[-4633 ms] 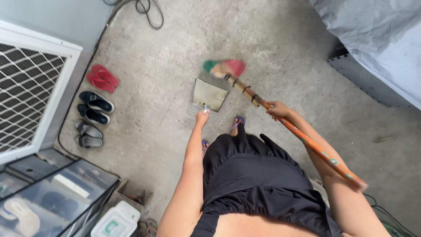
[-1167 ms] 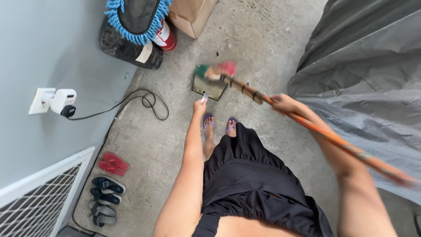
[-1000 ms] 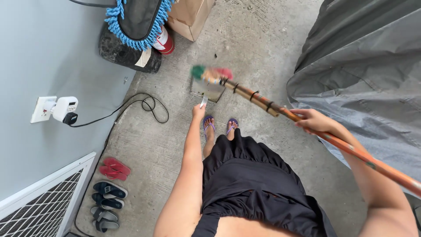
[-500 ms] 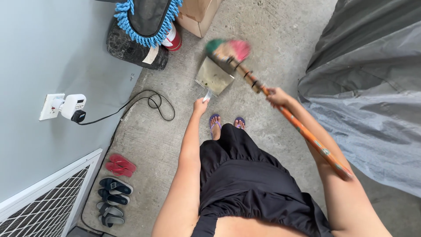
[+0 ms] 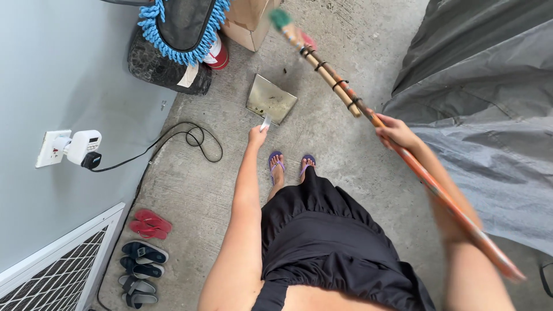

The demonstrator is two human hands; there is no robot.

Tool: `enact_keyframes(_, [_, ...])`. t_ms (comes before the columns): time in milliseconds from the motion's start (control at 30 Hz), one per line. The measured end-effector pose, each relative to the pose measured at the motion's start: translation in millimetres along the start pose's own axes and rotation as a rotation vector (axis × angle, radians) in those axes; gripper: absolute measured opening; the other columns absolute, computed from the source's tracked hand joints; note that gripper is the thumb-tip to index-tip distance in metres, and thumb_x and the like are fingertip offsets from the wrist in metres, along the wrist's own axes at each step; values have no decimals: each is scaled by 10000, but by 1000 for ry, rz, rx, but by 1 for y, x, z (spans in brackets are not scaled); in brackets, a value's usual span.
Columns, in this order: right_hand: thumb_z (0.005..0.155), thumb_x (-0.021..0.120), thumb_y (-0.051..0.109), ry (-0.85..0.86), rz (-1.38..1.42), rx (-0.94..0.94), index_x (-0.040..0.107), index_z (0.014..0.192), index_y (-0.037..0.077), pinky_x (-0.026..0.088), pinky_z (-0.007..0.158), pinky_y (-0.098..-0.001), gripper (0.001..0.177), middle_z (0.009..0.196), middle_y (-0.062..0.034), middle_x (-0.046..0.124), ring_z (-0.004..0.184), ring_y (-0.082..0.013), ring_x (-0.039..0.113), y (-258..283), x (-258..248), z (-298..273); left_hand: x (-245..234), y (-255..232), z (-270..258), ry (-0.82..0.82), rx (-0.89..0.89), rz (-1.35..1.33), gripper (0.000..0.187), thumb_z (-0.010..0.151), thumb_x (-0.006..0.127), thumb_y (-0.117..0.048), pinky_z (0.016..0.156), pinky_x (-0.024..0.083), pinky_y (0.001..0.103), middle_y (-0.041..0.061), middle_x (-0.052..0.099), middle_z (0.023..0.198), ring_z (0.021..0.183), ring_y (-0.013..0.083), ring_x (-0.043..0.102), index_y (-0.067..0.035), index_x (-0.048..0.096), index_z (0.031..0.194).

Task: Sweeping the garage floor and stairs with a broom and dustpan.

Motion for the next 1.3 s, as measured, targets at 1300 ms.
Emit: enact_keyframes(1300, [903, 616, 16, -208, -423, 57, 445, 1586, 193, 511, 444, -335, 726, 762, -111, 636, 512, -151, 559, 19, -16, 30, -27, 41, -36, -4, -70, -128, 363, 983, 674, -334, 518, 481, 329, 43, 648, 590, 503, 133, 609, -28, 690, 789])
Point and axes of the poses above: each hand's wrist, its own z-axis towards the middle knuckle, its own x-axis out of the palm, y = z × x, the point moved 10 cm from there along z, towards the middle knuckle
